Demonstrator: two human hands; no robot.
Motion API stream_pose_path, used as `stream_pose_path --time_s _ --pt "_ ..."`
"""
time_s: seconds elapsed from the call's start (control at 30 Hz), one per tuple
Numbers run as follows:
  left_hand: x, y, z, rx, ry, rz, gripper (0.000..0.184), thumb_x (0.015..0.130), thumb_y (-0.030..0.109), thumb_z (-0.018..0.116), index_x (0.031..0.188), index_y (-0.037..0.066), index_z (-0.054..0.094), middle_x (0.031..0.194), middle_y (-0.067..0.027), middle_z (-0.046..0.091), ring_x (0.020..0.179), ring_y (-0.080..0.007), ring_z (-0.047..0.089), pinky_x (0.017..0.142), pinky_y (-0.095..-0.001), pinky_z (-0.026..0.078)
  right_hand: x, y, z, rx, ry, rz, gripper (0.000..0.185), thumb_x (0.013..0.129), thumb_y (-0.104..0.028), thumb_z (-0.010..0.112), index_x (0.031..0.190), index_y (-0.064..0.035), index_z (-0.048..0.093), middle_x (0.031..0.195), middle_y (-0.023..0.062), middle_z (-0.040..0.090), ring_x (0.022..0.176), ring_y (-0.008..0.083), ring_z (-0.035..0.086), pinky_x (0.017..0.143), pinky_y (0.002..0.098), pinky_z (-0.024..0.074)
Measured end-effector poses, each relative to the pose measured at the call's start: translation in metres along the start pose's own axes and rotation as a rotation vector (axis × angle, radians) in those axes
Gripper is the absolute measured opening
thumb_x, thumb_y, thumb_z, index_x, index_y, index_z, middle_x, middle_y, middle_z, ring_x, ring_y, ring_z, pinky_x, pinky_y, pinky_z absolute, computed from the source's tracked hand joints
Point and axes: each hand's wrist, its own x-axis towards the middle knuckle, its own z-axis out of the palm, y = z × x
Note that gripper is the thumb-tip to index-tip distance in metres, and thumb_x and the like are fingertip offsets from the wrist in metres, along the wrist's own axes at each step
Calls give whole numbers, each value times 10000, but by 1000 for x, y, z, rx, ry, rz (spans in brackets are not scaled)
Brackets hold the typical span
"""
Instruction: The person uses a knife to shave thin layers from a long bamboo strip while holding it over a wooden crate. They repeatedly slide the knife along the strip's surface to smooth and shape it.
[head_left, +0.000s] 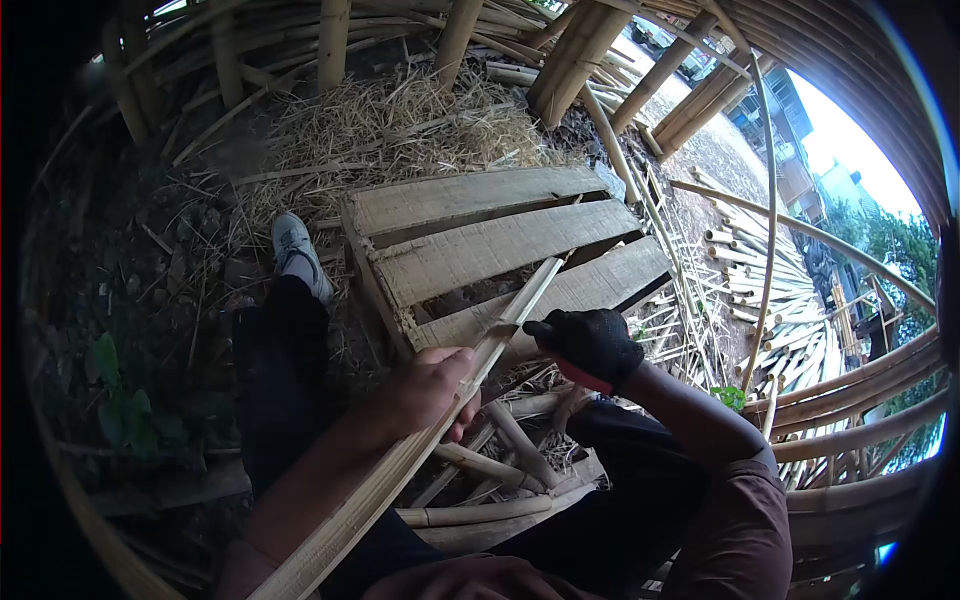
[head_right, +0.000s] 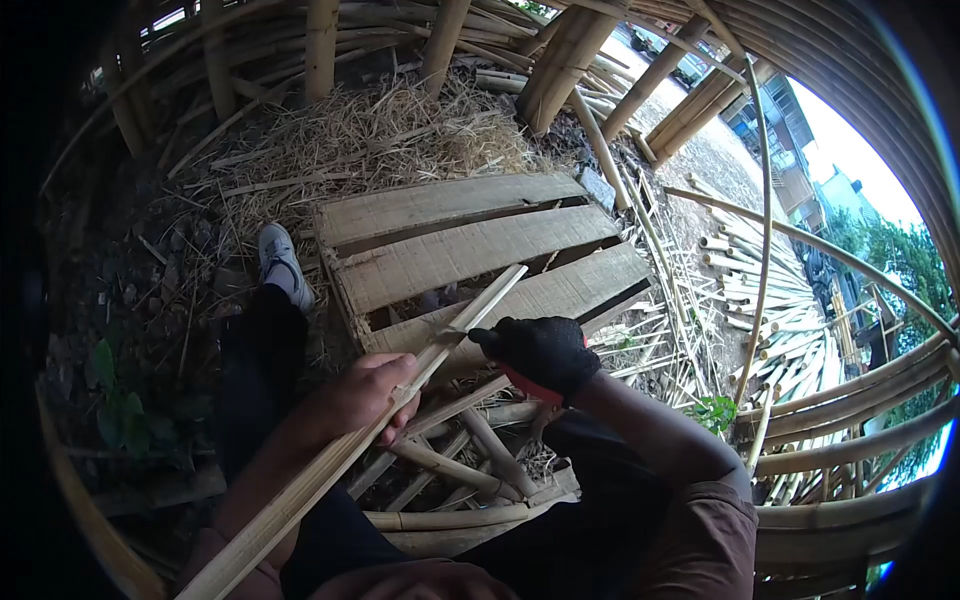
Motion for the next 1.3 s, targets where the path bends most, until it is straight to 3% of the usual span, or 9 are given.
stream_pose_path --time_s 0.1,0.2,0.37,0.47,0.63,0.7,0.83,0.9,1.3 --pt "4 3 1 32 22 5 354 1023 350 342 949 39 493 592 -20 471 427 -96 432 428 -247 415 4 2 -6 -18 -46 67 329 947 -273 505 1264 -257 590 854 45 647 671 261 666 521 409 526" --pt "-3 6 3 82 38 -6 372 1026 364 324 941 42 491 571 -15 462 424 -93 428 428 -231 408 1 -2 -11 114 41 -154 306 940 -265 509 1227 -253 614 827 43 655 689 250 670 521 396 525" --pt "2 1 -3 78 6 62 382 1028 361 306 946 38 491 580 -18 466 421 -91 418 433 -223 407 12 7 -9 -100 2 -14 272 936 -282 528 1182 -268 643 816 34 667 606 255 656 504 393 517" --pt "-5 5 0 126 22 -11 374 1034 348 303 950 34 489 582 -20 464 419 -89 415 429 -225 405 13 19 4 83 72 -229 278 944 -283 518 1191 -260 645 823 34 670 607 255 655 545 395 527" --pt "0 2 -2 108 12 32 369 1038 339 300 957 32 488 579 -18 455 417 -89 418 427 -224 402 21 8 -16 -45 -165 8 246 933 -303 537 1127 -256 679 850 24 684 664 256 667 530 390 515" --pt "-2 2 -1 104 15 19 371 1038 339 298 954 32 489 580 -19 456 417 -89 417 425 -225 405 15 6 -6 44 70 -254 225 927 -305 540 1086 -248 689 826 30 677 663 264 667 545 383 520" --pt "4 -1 -2 112 32 26 383 1037 343 296 941 31 496 583 -19 459 420 -88 418 427 -230 420 26 34 6 -12 130 -243 218 931 -307 533 1080 -262 684 808 31 668 668 259 667 553 384 524" --pt "0 1 0 118 17 24 388 1036 348 296 935 31 497 584 -18 461 425 -87 421 426 -228 423 21 20 -10 -59 -96 -75 246 937 -307 523 1134 -276 667 809 34 667 669 253 665 557 388 526" --pt "-4 5 1 139 14 16 401 1036 355 286 929 30 494 584 -12 460 446 -84 435 422 -222 422 18 24 4 6 138 -366 292 883 -255 593 1167 -256 660 786 29 643 636 250 639 533 380 509"
